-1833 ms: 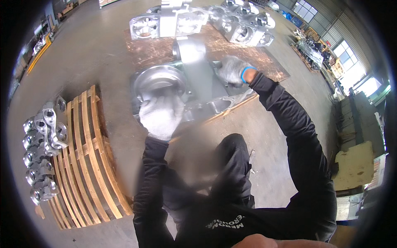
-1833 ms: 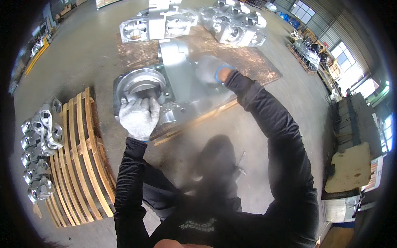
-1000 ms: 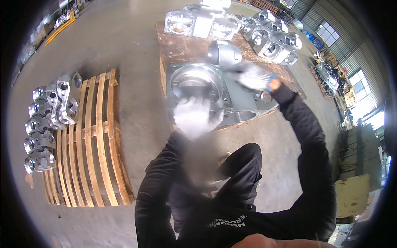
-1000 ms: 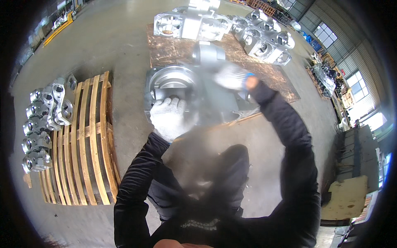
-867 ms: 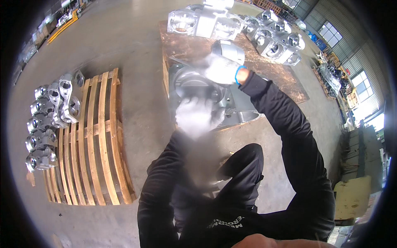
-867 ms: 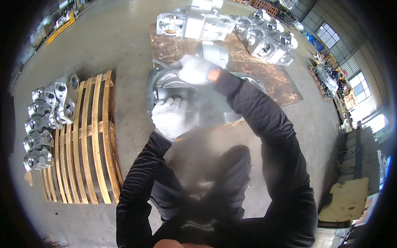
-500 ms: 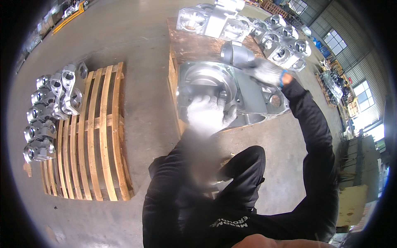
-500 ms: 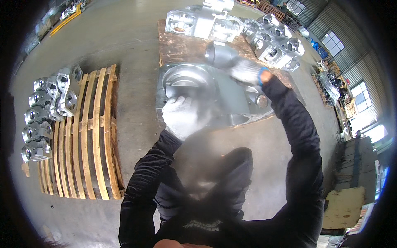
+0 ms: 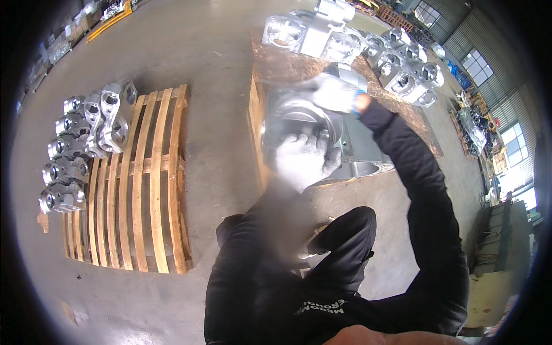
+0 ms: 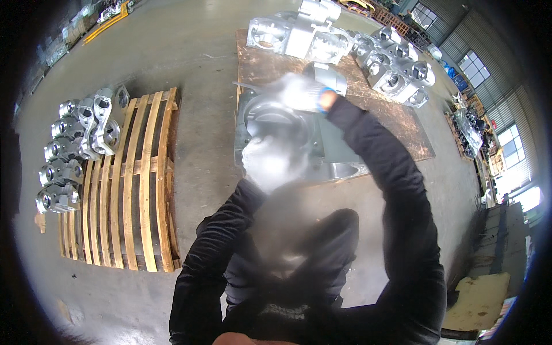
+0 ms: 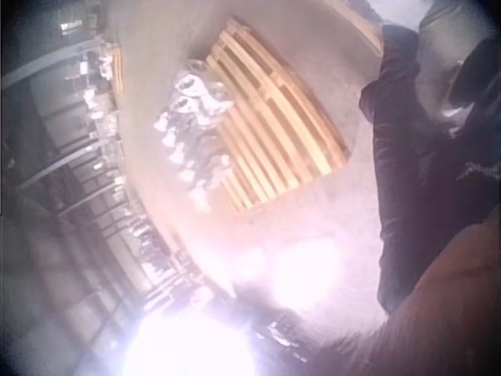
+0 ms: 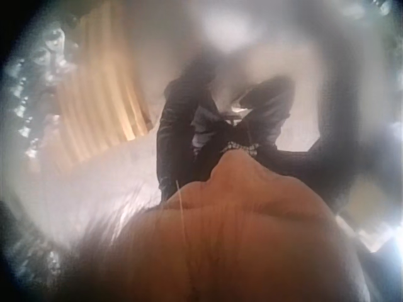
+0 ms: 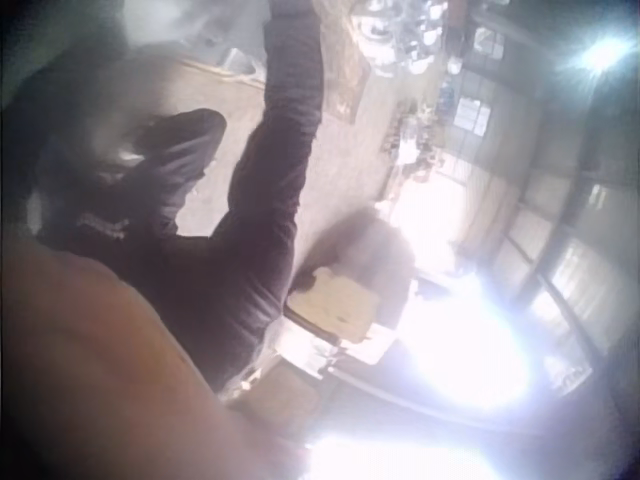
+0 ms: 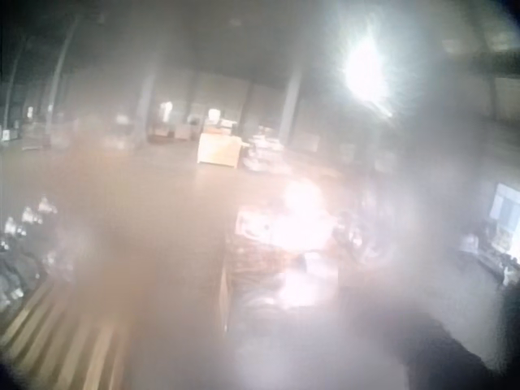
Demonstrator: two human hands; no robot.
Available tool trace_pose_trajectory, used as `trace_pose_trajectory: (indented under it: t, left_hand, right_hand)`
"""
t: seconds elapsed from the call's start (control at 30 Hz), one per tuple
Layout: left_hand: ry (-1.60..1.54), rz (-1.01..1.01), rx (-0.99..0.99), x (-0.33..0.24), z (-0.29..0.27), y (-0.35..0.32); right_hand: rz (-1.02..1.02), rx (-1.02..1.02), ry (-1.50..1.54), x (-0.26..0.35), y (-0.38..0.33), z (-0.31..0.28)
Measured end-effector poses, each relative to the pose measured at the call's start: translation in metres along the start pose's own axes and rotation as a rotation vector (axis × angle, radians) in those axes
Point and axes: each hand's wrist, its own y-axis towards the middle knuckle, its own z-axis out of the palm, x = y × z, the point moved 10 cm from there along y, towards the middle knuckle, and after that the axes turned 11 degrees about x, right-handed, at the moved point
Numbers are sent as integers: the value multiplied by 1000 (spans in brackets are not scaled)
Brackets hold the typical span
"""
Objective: The person uses a metal file to deburr the edges of a large machined metal part on a wooden workbench. They repeatedly reposition the part and file different edges and surfaces, then place the part back on the workbench.
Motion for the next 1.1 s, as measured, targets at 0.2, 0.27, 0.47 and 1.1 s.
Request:
trace_pose_trajectory:
  t: [0.2,0.27,0.47,1.1]
  left_hand:
    - [-109,-43,-186,-1,-30,2]
    - [-42,-14,-151,-6,-31,3]
    - [-65,12,-227,-6,-38,2]
    - [-138,-89,-121,-5,-42,2]
  right_hand:
    - [379,124,-140,-6,15,5]
    - [223,124,-48,16,16,4]
    - [425,114,-300,7,32,7]
    - [226,197,-478,74,27,28]
